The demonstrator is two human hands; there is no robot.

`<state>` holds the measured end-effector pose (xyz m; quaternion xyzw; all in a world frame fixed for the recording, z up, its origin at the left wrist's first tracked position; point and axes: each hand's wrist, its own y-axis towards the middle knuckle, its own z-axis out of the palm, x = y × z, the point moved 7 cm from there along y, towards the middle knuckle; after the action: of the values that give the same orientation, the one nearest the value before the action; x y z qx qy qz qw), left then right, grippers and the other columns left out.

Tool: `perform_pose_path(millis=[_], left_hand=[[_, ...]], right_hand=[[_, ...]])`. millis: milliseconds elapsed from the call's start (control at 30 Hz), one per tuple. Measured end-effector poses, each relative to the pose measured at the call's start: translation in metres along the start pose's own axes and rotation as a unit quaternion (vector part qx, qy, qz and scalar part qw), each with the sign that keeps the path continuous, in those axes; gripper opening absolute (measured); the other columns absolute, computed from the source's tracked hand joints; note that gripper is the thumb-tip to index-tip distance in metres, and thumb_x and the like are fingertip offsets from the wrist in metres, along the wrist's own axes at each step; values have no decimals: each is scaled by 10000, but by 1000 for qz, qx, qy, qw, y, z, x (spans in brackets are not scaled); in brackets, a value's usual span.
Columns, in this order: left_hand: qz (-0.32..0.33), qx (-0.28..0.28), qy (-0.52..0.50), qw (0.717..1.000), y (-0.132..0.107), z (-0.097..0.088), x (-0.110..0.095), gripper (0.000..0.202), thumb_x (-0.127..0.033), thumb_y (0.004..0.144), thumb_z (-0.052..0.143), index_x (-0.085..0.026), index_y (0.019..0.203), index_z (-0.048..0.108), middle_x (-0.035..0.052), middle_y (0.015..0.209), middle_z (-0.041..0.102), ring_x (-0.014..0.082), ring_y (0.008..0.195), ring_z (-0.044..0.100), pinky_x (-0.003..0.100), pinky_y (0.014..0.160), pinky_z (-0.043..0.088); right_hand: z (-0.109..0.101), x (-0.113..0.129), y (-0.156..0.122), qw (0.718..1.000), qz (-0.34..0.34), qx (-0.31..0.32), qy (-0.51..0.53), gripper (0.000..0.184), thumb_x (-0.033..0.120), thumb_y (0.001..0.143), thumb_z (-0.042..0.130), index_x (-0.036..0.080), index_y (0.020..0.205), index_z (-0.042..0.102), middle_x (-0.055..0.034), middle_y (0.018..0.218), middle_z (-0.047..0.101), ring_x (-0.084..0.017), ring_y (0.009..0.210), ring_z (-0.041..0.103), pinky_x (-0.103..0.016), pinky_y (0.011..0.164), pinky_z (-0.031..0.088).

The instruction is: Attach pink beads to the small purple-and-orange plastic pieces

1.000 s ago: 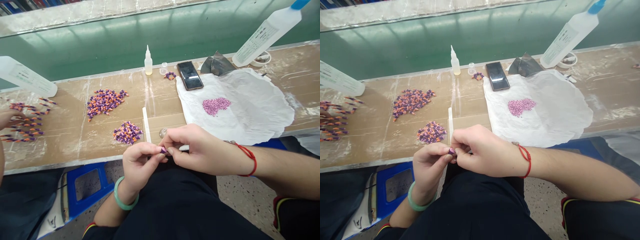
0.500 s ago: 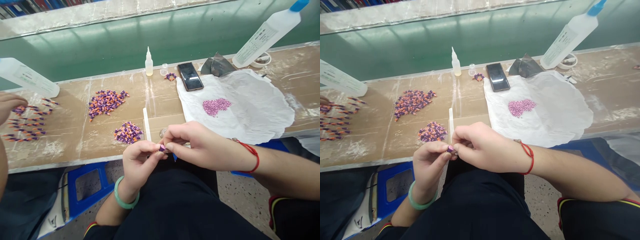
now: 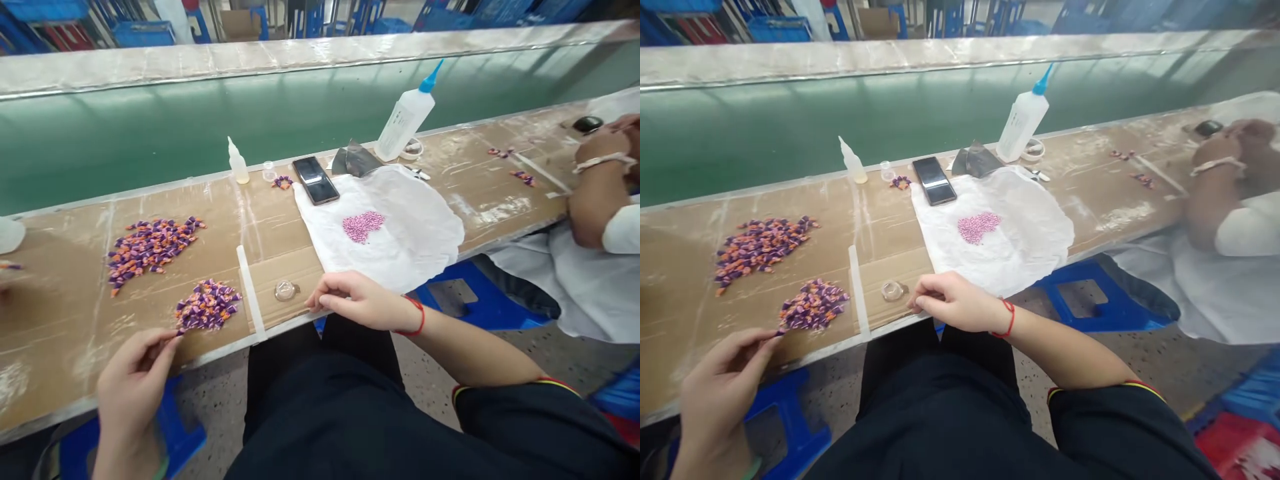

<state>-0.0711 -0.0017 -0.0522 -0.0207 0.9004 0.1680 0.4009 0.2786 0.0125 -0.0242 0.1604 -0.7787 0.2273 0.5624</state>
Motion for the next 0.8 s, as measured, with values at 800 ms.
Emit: perform_pose_path(millis=[800], left_hand=[[-118,-32,236,964,107,-23,44,91,-224,715,595,-218,651,531,39,698,561,299,875,617,466,934,478]], right_hand=[[-59,-31,-39,978,60,-199,15,288,457,961,587,198,935,712,-135,1042,752,-242,978,715,-369,908,566]])
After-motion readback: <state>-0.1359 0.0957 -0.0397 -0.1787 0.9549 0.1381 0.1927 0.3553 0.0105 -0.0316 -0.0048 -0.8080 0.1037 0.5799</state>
